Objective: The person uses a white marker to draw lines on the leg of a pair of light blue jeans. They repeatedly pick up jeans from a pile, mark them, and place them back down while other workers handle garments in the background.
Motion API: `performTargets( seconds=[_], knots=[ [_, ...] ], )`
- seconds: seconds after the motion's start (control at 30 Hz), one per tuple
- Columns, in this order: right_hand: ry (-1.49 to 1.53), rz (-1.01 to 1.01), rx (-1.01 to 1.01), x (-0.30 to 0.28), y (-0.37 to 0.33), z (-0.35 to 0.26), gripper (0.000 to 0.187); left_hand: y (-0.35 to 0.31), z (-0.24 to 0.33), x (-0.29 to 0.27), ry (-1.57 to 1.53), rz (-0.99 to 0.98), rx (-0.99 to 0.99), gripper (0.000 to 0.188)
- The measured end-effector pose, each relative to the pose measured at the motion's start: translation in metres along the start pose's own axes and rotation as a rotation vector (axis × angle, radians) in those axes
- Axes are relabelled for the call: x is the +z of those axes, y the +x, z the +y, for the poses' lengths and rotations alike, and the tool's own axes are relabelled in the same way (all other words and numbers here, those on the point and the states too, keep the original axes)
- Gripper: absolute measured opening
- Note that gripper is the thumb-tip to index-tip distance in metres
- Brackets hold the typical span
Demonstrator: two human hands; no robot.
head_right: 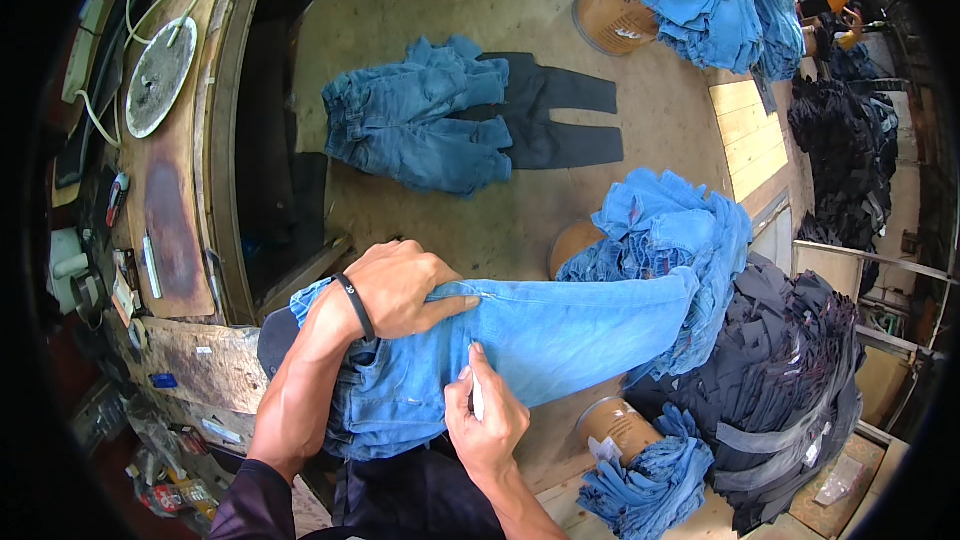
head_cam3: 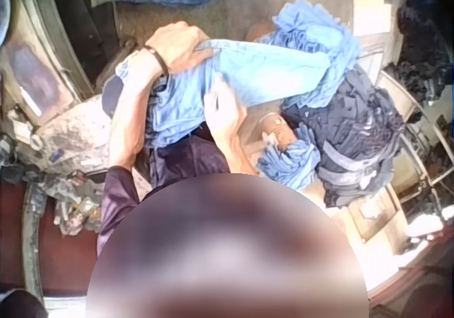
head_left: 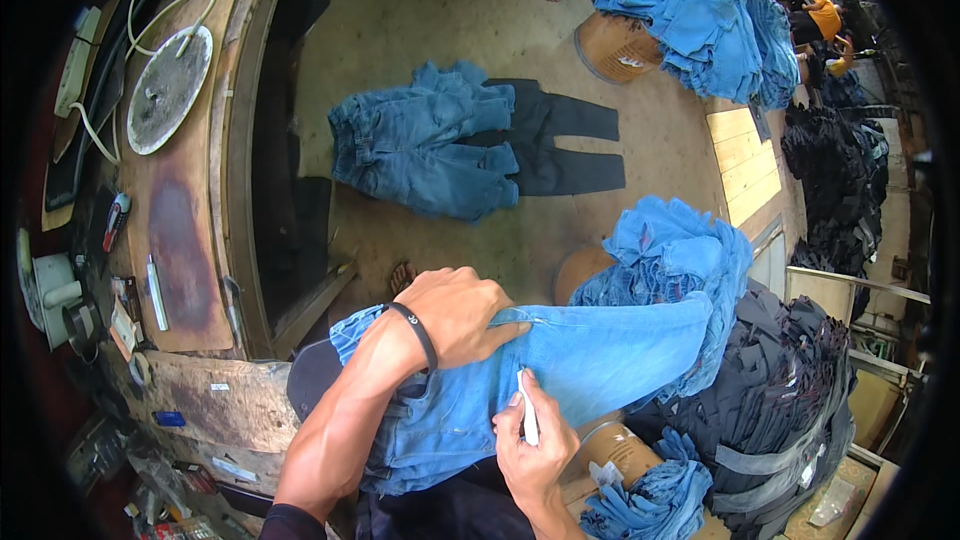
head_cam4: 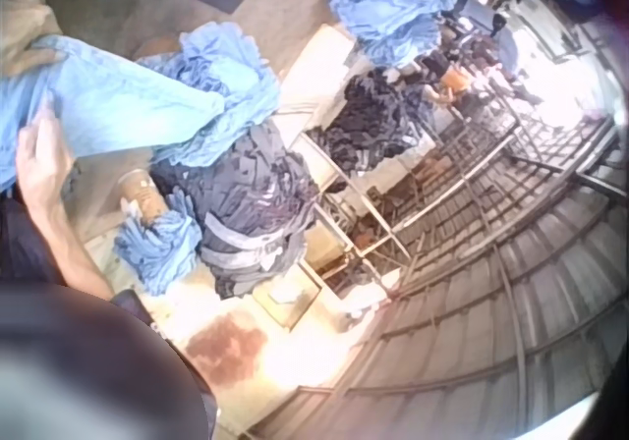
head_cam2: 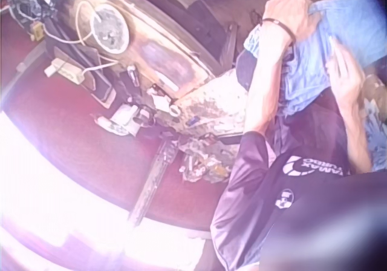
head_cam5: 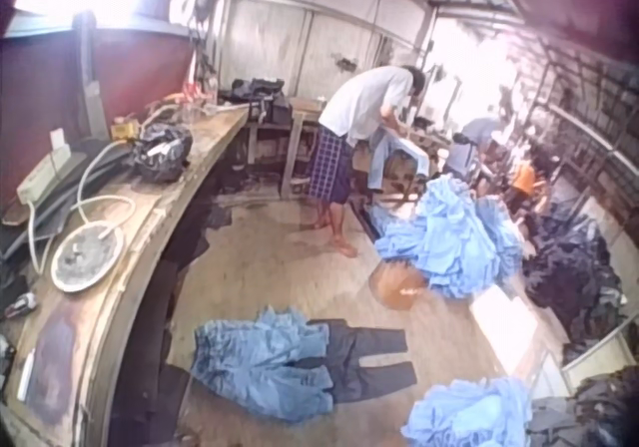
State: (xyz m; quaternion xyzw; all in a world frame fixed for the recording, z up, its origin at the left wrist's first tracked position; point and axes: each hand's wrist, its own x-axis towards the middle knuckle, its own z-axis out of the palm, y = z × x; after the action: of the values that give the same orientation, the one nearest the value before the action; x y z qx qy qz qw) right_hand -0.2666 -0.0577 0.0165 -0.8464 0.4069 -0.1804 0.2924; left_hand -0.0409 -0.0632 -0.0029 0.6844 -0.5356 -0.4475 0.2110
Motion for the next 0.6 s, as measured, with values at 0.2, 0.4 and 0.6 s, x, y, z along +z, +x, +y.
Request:
performTargets(
  seconds=[0.2, 0.4, 0.6],
  knots=[
    [-0.02, 0.026, -0.06, 0.001, 0.001, 0.0, 0.033, 0.0, 0.001, -0.002, -0.008, -0.007, -0.009, 0.043],
    [-0.066, -0.078, 0.067, -0.005, -0.005, 0.001, 0.03, 0.0, 0.0, 0.0, -0.009, -0.017, -0.019, 0.044],
    [0.453, 0.271, 0.271, -0.021, -0.011, 0.019, 0.042, -0.01, 0.004, 0.003, 0.035, 0.115, -0.014, 0.052]
  ],
)
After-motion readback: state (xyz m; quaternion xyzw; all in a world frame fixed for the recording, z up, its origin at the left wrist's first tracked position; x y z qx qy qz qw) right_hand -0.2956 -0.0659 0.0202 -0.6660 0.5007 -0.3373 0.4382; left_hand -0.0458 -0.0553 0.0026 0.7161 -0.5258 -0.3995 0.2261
